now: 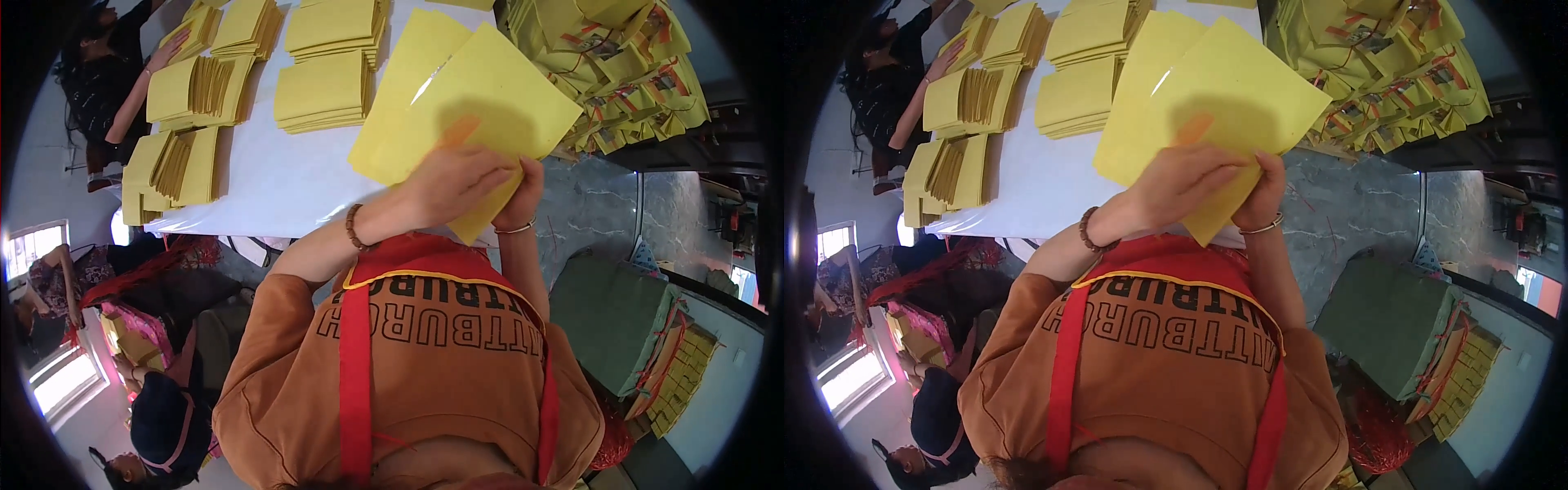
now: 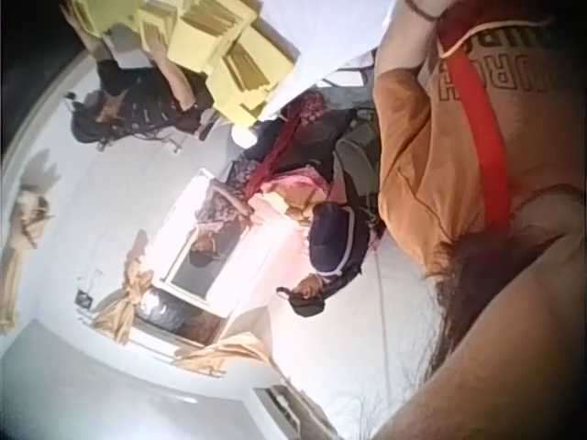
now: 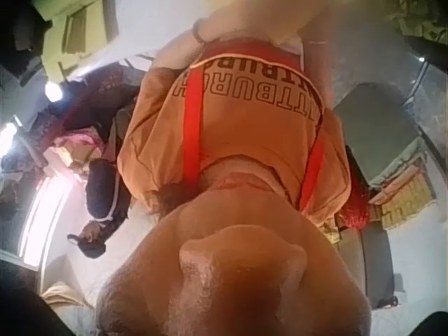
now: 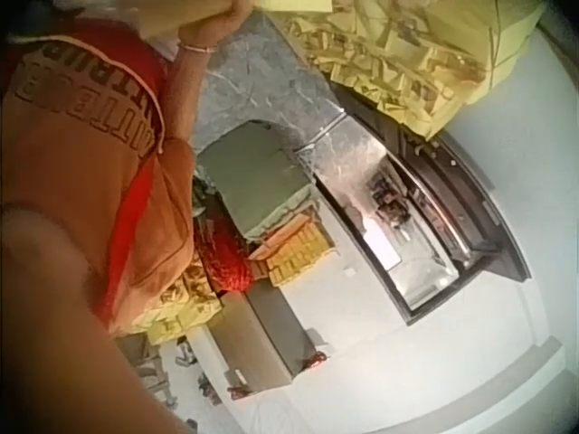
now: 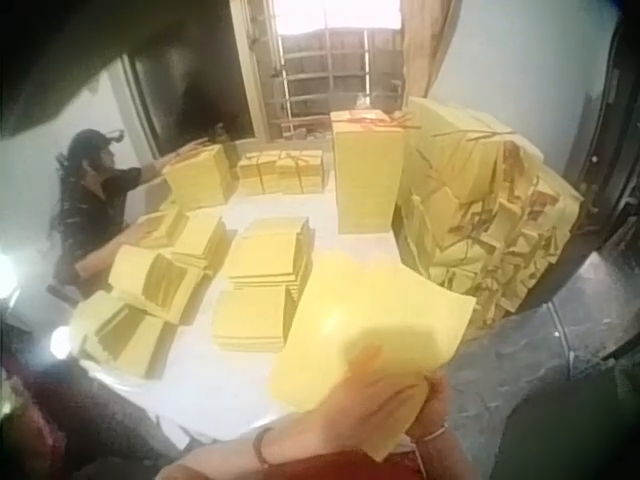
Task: Folding and stacking yellow joss paper with foil centers at a workshop table.
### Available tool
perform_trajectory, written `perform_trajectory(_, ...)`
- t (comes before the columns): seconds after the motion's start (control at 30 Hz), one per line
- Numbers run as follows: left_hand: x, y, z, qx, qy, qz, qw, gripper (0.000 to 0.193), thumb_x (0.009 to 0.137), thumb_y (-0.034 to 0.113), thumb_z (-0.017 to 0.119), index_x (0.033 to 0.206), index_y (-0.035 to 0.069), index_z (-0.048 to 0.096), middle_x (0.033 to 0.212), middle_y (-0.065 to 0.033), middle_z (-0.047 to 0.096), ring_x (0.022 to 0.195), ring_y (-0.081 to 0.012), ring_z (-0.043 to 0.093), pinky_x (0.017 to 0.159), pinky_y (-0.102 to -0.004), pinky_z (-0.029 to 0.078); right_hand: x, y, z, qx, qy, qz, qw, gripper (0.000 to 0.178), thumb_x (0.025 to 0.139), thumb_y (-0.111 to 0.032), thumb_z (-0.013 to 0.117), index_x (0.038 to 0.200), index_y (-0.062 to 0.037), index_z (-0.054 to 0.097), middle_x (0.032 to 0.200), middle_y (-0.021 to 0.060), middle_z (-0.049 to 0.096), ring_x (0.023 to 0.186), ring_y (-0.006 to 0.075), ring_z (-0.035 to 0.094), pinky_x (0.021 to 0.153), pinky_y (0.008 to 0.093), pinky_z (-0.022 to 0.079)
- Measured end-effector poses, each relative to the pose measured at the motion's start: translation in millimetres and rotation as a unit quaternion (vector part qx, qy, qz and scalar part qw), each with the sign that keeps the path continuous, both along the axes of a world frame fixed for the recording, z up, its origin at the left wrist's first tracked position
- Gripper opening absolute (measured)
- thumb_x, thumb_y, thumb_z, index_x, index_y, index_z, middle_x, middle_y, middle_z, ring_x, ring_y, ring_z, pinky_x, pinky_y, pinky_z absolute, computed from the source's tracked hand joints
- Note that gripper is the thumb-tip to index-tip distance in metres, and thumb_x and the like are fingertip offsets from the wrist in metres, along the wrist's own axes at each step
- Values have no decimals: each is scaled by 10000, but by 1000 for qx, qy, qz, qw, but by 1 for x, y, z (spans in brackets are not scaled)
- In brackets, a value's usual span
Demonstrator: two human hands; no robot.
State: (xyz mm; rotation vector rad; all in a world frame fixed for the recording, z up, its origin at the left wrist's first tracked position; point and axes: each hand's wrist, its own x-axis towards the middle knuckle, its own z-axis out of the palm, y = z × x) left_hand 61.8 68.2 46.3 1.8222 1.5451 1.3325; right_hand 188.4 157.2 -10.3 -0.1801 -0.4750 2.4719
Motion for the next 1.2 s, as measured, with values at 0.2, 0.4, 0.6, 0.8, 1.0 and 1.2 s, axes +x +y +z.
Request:
perform_trajectory(0.2, -78, -11, 5, 59, -42, 324, 943, 471, 808, 164, 641, 1211, -6, 464, 1143, -155, 516, 1019, -231, 515, 874, -325, 422, 13, 5, -10, 26, -63, -59, 996, 374, 810, -252, 460, 1046, 25, 545, 976, 117, 618, 846, 216, 610, 725, 327, 508)
perform_trajectory(0.4, -85, -21, -11, -92, -493, 93, 860, 389, 859, 100, 585, 1199, -35, 452, 1173, -114, 532, 1011, -146, 523, 859, -289, 438, 8, 4, -9, 0, -40, -25, 999, 364, 800, -249, 463, 1032, 15, 553, 949, 105, 621, 823, 206, 612, 706, 314, 511)
perform_trajectory(0.6, -147, -48, 2, -54, -192, 247, 948, 279, 857, 42, 558, 1127, -8, 509, 1055, -68, 596, 908, -111, 546, 779, -245, 444, 14, 15, -17, -14, 3, -29, 999, 435, 806, -301, 443, 1092, 14, 532, 1012, 110, 611, 878, 215, 606, 761, 321, 503)
perform_trajectory(0.8, -175, -74, 54, 87, -386, 186, 900, 335, 852, 4, 547, 1179, -23, 476, 1084, -118, 602, 926, -165, 609, 799, -253, 494, 8, 16, -29, 8, -60, 5, 998, 399, 816, -264, 451, 1091, 13, 536, 994, 117, 609, 860, 213, 613, 733, 323, 514)
perform_trajectory(1.0, -126, -46, 36, 9, -512, 59, 857, 384, 842, 1, 555, 1213, -24, 460, 1064, -127, 613, 894, -150, 619, 755, -241, 505, -8, 6, -29, -44, -2, 106, 993, 440, 822, -282, 417, 1137, 11, 511, 1029, 132, 610, 890, 246, 614, 776, 354, 512)
perform_trajectory(1.2, -82, -36, -13, -69, -390, 169, 902, 396, 848, -2, 540, 1227, -40, 435, 1103, -105, 583, 949, -138, 583, 796, -243, 472, -17, -7, -21, -88, -19, 87, 992, 413, 828, -276, 426, 1121, -6, 535, 1007, 120, 619, 868, 235, 620, 765, 348, 512)
